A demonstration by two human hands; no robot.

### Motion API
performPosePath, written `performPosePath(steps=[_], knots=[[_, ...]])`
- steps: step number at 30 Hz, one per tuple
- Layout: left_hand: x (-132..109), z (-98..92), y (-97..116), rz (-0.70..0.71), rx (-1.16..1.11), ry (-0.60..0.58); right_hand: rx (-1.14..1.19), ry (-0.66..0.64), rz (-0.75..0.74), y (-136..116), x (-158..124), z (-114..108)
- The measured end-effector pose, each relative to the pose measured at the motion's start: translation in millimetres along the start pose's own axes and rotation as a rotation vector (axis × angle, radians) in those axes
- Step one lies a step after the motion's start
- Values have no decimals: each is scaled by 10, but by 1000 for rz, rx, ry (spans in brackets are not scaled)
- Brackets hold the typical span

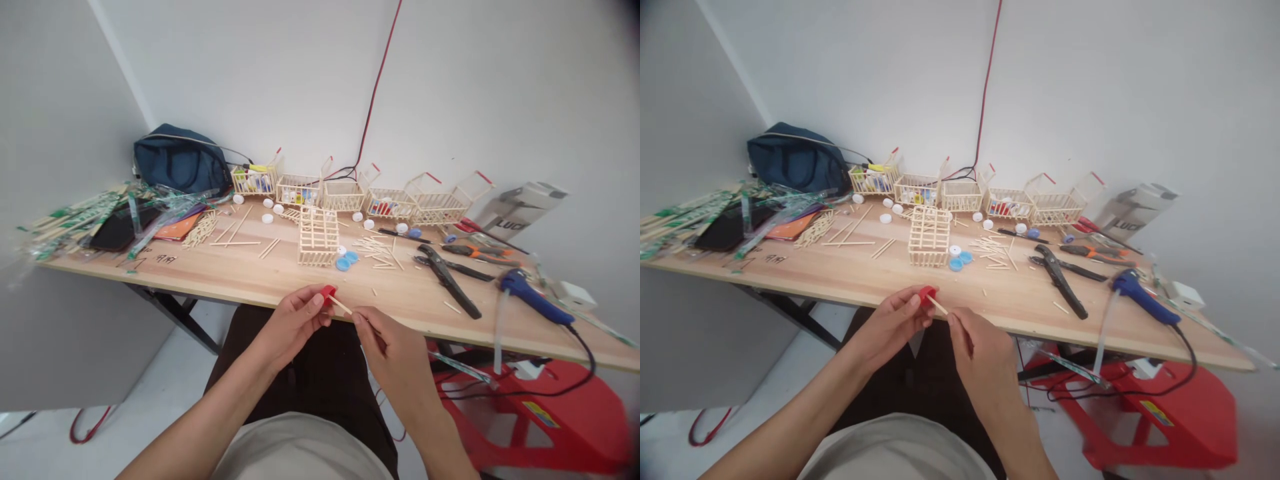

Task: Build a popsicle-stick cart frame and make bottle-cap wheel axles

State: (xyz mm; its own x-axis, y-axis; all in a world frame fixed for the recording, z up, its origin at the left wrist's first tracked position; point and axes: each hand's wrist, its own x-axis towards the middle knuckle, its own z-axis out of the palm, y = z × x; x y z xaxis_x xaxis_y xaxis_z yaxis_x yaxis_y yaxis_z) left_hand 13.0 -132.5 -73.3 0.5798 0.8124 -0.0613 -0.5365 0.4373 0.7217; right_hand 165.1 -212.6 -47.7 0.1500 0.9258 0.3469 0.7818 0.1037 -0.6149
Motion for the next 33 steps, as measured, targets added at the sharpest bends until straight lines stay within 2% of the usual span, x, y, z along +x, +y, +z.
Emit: performPosePath(steps=[5,11,13,17,19,21,24,26,28,31,33], knots=[[-31,-10,1,115,163,5,176,-73,111,19,-14,21],[-85,-4,93,116,328,-49,836,-330,412,122,-47,101],[-102,-1,150,106,413,-47,765,-310,372,133,-66,110],[-129,11,252,105,563,-51,298,-96,120,116,-108,92],[-143,23,278,141,625,-50,256,-56,86,110,-126,98],[-160,41,285,189,673,-43,428,-118,155,114,-137,127],[-181,67,279,221,682,-64,881,-325,359,127,-136,184],[-184,68,273,216,659,-89,1049,-411,444,133,-130,202],[-179,52,275,195,652,-95,965,-374,412,131,-125,194],[-175,13,306,151,670,-107,550,-184,246,108,-128,146],[-184,2,337,132,667,-130,325,-110,156,78,-135,116]])
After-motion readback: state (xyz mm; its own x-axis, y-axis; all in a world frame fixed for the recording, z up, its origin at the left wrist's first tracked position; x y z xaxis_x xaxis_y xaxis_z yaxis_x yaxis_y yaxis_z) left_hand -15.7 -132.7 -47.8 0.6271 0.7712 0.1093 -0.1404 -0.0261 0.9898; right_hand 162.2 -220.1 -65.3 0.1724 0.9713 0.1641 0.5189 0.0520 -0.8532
